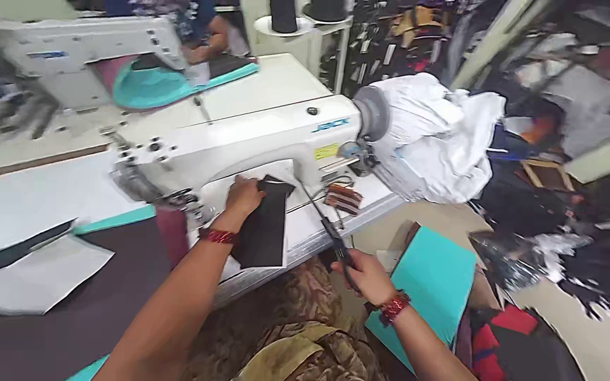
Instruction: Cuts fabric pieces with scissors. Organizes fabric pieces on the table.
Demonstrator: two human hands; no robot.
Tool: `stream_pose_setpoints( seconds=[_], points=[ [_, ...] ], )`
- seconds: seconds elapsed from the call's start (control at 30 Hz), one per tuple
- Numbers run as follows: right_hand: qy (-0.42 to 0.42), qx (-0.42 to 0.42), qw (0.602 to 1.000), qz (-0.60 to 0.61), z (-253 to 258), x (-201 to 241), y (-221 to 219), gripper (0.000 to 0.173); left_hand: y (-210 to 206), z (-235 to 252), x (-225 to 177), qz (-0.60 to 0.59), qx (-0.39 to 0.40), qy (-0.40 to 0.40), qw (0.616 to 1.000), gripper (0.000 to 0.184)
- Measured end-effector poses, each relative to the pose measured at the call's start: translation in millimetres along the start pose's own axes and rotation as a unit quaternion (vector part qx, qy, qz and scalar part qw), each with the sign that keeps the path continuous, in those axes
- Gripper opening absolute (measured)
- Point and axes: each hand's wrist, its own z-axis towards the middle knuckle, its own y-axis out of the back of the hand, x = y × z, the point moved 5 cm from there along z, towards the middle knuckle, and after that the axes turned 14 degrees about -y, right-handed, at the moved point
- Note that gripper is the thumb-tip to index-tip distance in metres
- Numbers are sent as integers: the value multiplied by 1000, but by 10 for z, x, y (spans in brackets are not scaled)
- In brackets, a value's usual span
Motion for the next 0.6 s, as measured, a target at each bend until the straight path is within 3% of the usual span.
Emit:
stream_pose_setpoints(
  seconds=[0.17, 0.3, 0.47, 0.6],
  points=[
    [-13, -23, 996, -91, 16, 326, -2, 45, -11, -52, -54, 30, 25, 7, 999, 42],
    [-38, -49, 984, -165, 77, 556, -10, 42, 27, -263, -63, 0, -26, 14, 1000, 41],
    [-46, -89, 969, -225, 181, 965, -41, 48, 242, -942, -196, -112, -210, -78, 968, 35],
    [-16, -152, 955, -255, 335, 1270, -151, 45, 299, -1493, -227, -145, -387, -244, 877, 23]
  ],
)
